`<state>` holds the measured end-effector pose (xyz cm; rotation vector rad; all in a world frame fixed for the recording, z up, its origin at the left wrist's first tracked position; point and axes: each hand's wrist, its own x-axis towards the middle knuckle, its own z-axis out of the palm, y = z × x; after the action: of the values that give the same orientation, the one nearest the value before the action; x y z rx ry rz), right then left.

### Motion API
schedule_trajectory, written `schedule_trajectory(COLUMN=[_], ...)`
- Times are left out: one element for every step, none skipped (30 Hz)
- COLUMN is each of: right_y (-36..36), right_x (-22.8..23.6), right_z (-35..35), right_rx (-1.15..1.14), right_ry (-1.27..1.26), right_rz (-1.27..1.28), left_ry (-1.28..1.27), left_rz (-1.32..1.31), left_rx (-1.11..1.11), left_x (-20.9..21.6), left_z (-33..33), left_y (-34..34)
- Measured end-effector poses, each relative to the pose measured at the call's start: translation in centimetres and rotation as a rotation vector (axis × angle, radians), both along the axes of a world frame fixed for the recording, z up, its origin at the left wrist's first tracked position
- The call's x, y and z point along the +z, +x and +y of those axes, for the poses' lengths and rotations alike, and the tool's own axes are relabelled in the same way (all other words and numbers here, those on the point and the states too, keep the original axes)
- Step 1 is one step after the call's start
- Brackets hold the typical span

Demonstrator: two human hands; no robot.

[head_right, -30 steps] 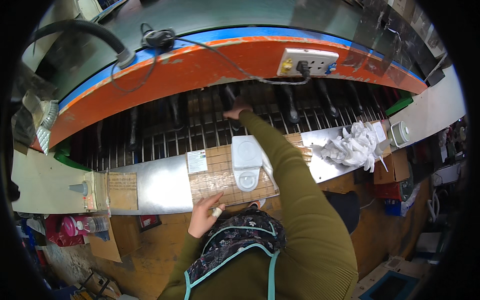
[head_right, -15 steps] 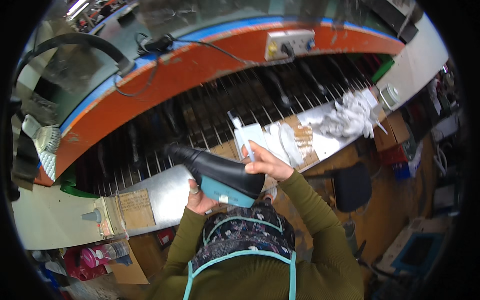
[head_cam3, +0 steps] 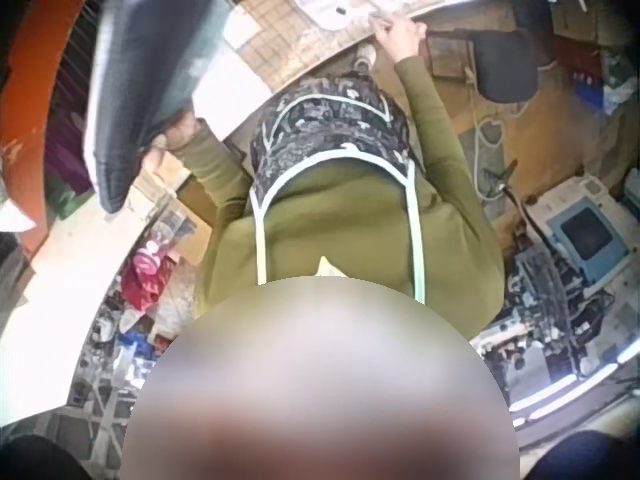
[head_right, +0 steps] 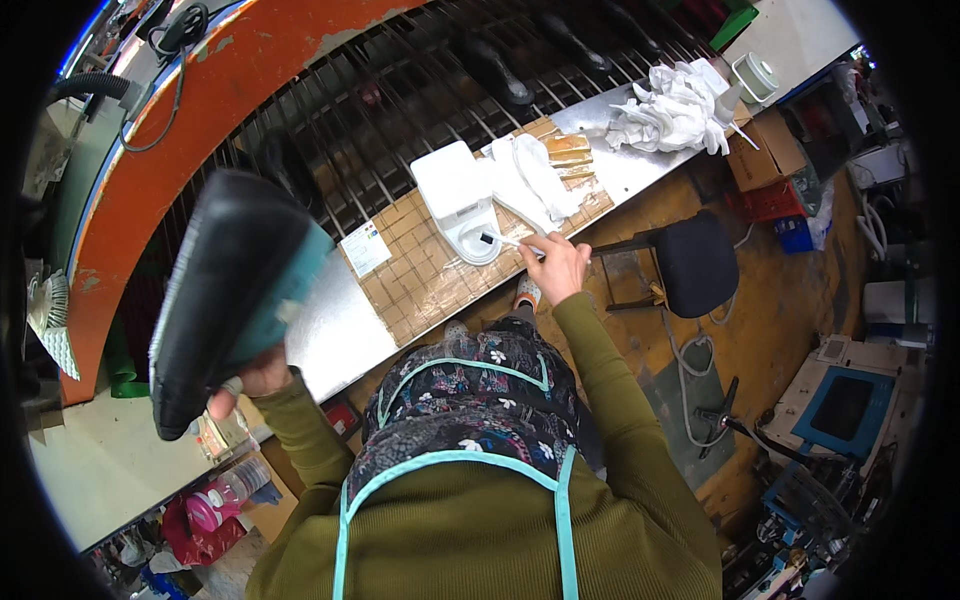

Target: The person applies a white adhesive to the sole and side edges of a black shoe using a small brush. The person repeatedly dips the brush into a container and spreads the glue along the shoe's perimeter, then wipes the surface with a cloth.

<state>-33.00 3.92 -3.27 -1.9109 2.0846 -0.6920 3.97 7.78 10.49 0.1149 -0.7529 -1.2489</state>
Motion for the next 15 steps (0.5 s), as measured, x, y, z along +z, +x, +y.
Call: schedule_trajectory(right_y=[0.4,0.8,1.1,1.4,1.7,1.9,2.0,2.0,2.0,1.8,1.7,1.5,1.3,1.0,0.5], right_x=[-0.4,-0.7,-1.0,-1.3,-1.5,-1.6,-1.7,-1.7,-1.7,-1.6,-1.6,-1.5,-1.5,-1.6,-1.6], right_z=[-0.4,-0.6,-0.9,-1.2,-1.4,-1.6,-1.8,-1.8,-1.8,-1.8,-1.7,-1.5,-1.4,-1.2,-1.1], right_rx=[0.009,0.036,0.043,0.059,0.072,0.092,0.109,0.122,0.137,0.149,0.158,0.118,0.075,0.032,0.020], right_ry=[0.013,-0.017,-0.045,-0.101,-0.147,-0.179,-0.196,-0.191,-0.202,-0.192,-0.171,-0.105,-0.029,0.046,0.102], right_rz=[0.026,0.048,0.098,0.141,0.183,0.207,0.232,0.257,0.286,0.315,0.345,0.253,0.161,0.069,0.021], left_ry=[0.049,0.006,-0.046,0.023,0.065,0.073,0.069,0.054,0.054,0.041,0.033,0.011,-0.029,-0.038,-0.066], left_rz=[-0.004,-0.034,-0.086,-0.202,-0.318,-0.379,-0.507,-0.609,-0.676,-0.625,-0.712,-0.681,-0.664,-0.771,-0.902], left_rx=[0.081,0.071,0.137,0.369,0.566,0.691,0.794,0.871,0.920,0.904,0.982,0.993,1.027,1.097,1.200], left_x=[0.9,1.7,2.4,2.9,3.2,3.5,3.7,3.7,3.5,3.2,2.8,2.4,1.8,1.4,1.2], left_z=[-0.1,-0.1,-0.2,-0.1,0.3,0.5,0.6,0.7,1.1,1.3,1.6,1.6,1.5,1.5,1.4], left_y=[0.1,0.2,0.0,-0.5,-1.1,-1.6,-1.7,-1.8,-1.7,-1.3,-0.8,0.0,0.5,1.1,1.3])
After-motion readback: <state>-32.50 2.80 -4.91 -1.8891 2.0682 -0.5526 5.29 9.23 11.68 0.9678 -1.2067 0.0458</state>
